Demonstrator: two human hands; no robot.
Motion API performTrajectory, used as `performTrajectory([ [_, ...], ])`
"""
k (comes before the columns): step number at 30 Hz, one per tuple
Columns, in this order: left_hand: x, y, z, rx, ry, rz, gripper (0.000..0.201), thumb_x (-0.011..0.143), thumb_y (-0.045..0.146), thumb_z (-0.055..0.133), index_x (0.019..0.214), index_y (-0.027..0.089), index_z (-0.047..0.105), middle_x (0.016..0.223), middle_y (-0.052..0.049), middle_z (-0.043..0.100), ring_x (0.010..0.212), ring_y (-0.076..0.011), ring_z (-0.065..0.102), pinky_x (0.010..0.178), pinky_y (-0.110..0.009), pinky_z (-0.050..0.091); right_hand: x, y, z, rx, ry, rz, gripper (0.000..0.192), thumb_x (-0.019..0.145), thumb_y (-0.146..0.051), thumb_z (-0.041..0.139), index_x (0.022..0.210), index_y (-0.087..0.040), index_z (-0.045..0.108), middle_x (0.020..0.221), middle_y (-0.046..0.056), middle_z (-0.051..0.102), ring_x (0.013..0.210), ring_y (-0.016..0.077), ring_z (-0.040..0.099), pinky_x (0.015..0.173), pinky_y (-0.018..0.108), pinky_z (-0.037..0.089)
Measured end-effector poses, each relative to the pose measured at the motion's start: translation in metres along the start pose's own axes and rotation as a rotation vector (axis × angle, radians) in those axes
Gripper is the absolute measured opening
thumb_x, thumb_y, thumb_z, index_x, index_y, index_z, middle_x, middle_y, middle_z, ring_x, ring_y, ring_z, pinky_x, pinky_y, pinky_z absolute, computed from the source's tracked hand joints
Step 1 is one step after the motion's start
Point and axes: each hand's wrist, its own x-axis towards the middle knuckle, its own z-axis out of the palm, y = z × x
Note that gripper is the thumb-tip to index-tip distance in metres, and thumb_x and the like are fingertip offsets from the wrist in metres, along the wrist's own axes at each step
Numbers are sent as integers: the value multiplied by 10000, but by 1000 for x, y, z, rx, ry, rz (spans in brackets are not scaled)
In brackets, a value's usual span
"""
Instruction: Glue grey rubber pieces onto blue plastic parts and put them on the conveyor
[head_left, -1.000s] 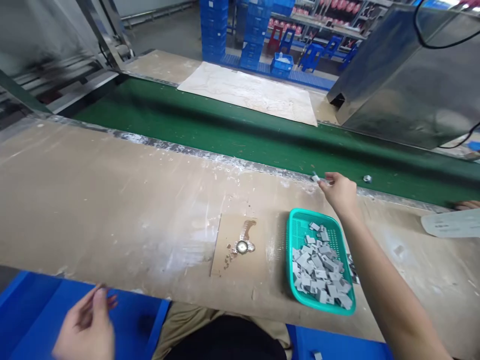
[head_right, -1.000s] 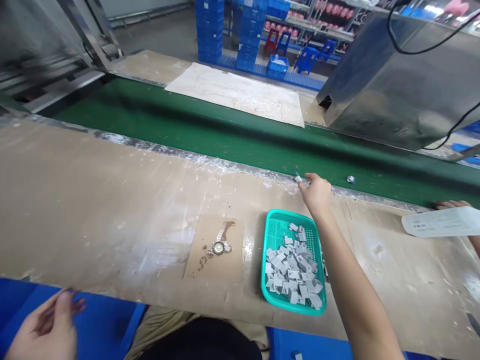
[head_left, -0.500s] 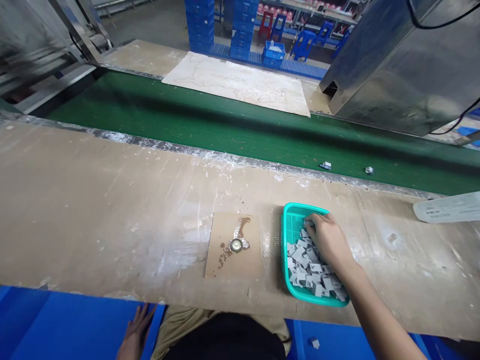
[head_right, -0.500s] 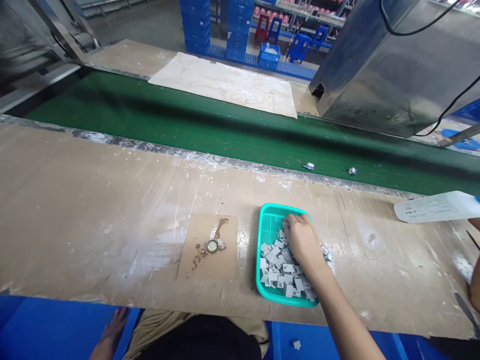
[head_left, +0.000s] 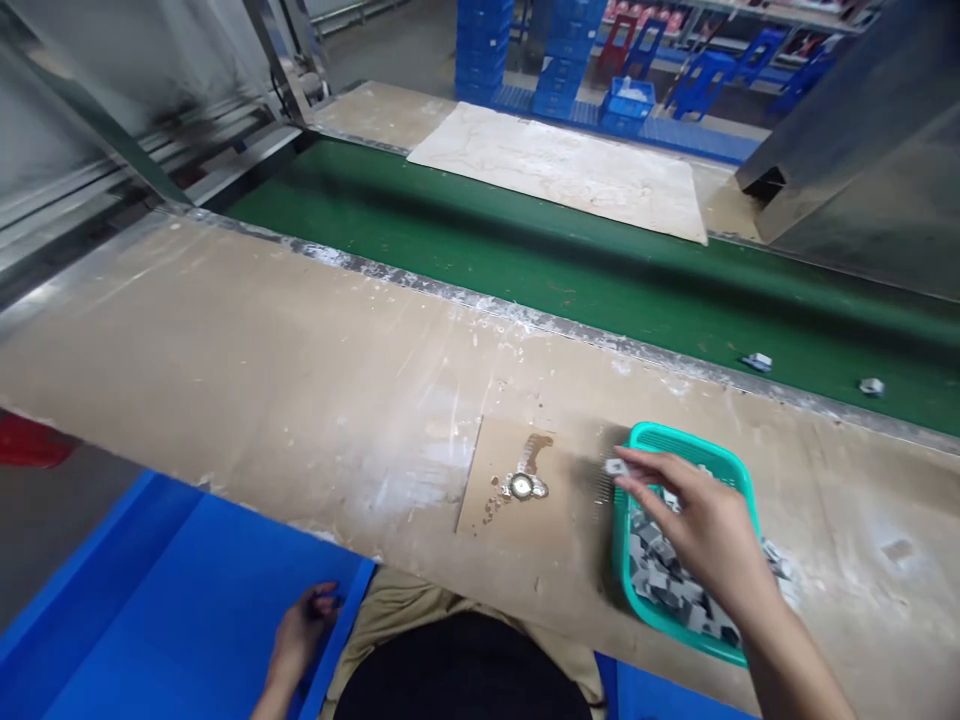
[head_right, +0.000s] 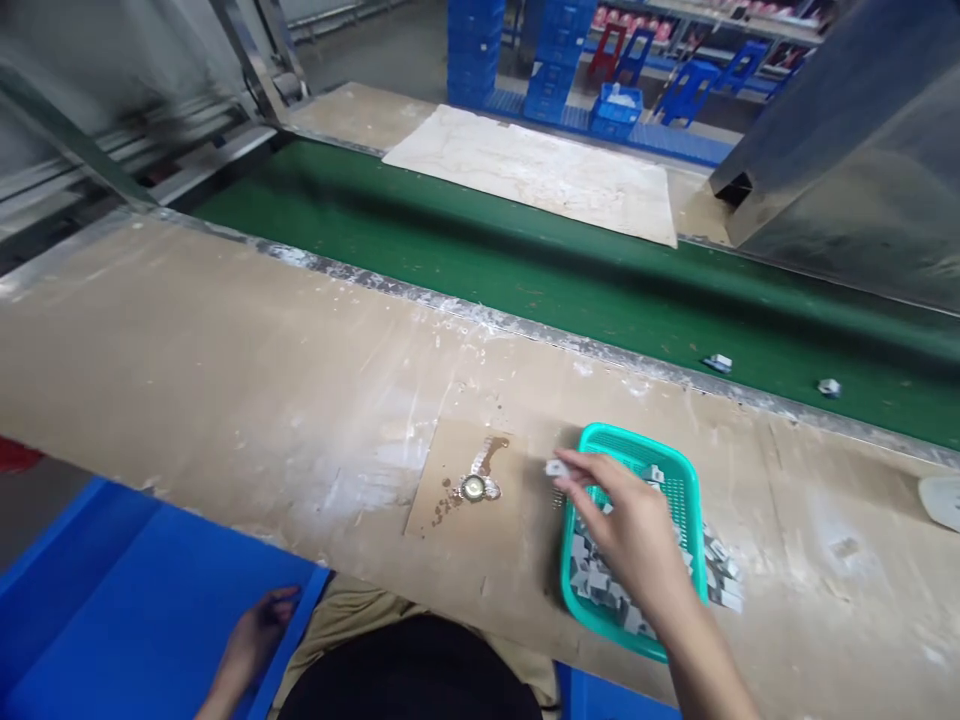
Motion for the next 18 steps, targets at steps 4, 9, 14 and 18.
performTrajectory([
  [4, -5, -5, -5, -142, -67, -87, 283, 362, 213, 747, 627, 156, 669, 587, -69, 693, 674, -302, 666, 620, -369, 535, -3, -36, 38, 129, -115, -125, 218, 856, -254, 537, 1035, -213, 654, 933, 71, 712, 817, 215, 682, 752, 345, 548],
  [9, -19, -5, -12, -385, 2, -189, 275, 460, 216, 783, 712, 170, 685, 729, -61, 723, 899, -311, 662, 750, -356, 547, -4, -33, 71, 127, -186, -205, 227, 885, -193, 468, 1026, -206, 645, 986, 93, 679, 897, 218, 658, 808, 380, 542],
  [14, -31, 20, -22, -701, 58, -281, 150, 747, 124, 590, 868, 189, 651, 819, -38, 716, 928, -210, 665, 826, -311, 550, -2, -27, 80, 136, -230, -212, 233, 883, -191, 456, 1024, -209, 642, 986, 89, 676, 915, 217, 654, 831, 383, 536],
  [18, -52, 58, -30, -875, -20, -285, 257, 826, 66, 498, 984, 188, 659, 869, -56, 704, 809, -148, 677, 748, -259, 574, -2, -36, 71, 178, -192, -135, 173, 854, -232, 518, 950, -208, 660, 937, 87, 700, 844, 226, 675, 771, 378, 555],
])
